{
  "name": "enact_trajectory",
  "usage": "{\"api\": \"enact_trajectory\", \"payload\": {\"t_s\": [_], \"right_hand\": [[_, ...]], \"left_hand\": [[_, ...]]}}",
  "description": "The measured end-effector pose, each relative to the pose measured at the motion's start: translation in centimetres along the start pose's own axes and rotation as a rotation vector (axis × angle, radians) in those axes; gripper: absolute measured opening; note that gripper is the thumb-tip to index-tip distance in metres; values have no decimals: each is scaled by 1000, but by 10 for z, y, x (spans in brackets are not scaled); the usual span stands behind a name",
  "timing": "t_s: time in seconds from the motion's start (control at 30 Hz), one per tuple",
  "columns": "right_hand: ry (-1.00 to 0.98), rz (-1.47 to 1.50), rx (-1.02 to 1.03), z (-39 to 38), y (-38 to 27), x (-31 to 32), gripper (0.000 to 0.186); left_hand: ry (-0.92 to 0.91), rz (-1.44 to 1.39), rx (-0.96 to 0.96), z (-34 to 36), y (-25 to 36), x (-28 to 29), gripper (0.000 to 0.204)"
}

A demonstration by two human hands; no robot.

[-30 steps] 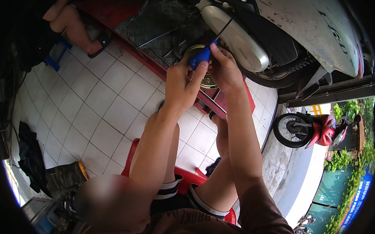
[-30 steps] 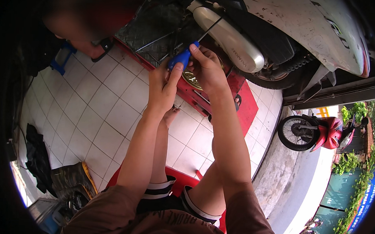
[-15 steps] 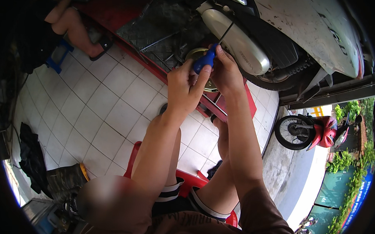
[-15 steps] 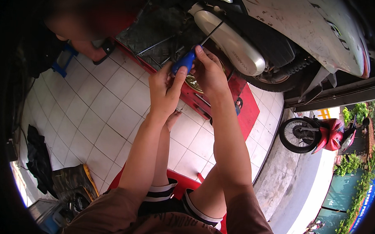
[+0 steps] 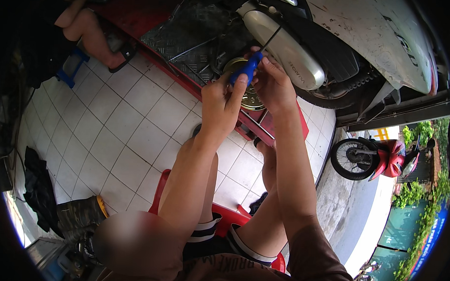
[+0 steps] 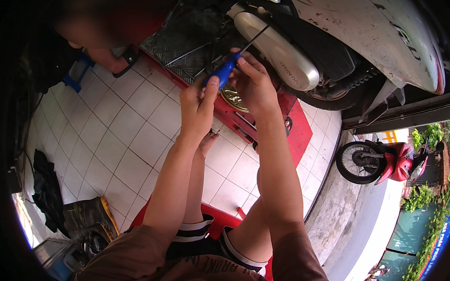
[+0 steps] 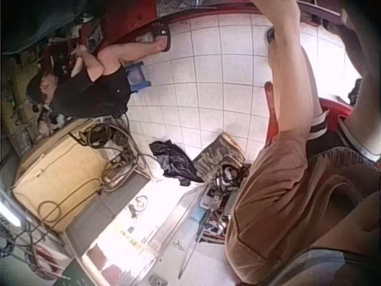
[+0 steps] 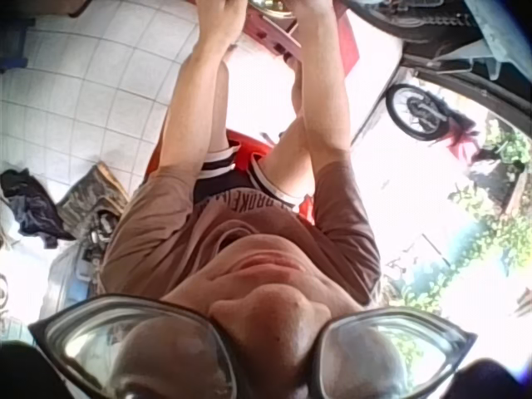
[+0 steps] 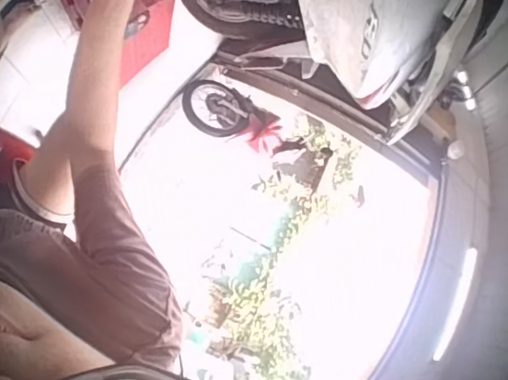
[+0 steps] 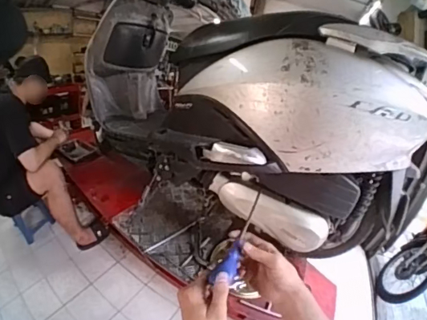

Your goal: The person uses a screwdriver to work on the underside of a white motorcycle, repeatedly inserting and turning the tool in the same area. A metal pan is placed beneath the motorcycle to catch fluids. The person remains seated on a red stool while performing the task.

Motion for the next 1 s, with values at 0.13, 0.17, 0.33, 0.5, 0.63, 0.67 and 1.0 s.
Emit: {"api": "enact_trajectory", "payload": {"t_s": [0.13,0.17,0.33,0.5,0.63,0.67,1.0], "right_hand": [[-30,-41,34,4,1,1,25],[-28,-55,46,4,2,3,24],[23,-68,32,4,5,9,18],[35,-85,21,5,6,11,18],[-21,-41,36,4,8,11,22],[-20,-44,45,4,8,13,24],[8,-42,71,9,20,16,26]], "left_hand": [[-1,-23,110,0,-31,4,54],[-6,-30,138,-1,-36,4,61],[-41,29,56,1,-18,0,36],[-59,-13,-138,2,8,-7,32],[-66,-64,-15,1,-10,-5,38],[-71,-84,46,1,-13,-5,40],[-51,-123,117,4,-26,-2,44]]}}
Point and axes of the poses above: each hand's wrist, its own z-axis towards the middle knuckle, its own x-axis out of the back of the hand, y = z × x, the point moved 7 cm from there along z, towards the middle knuckle, and after that the axes turned 8 degrees about -z, right-handed, at the moved point
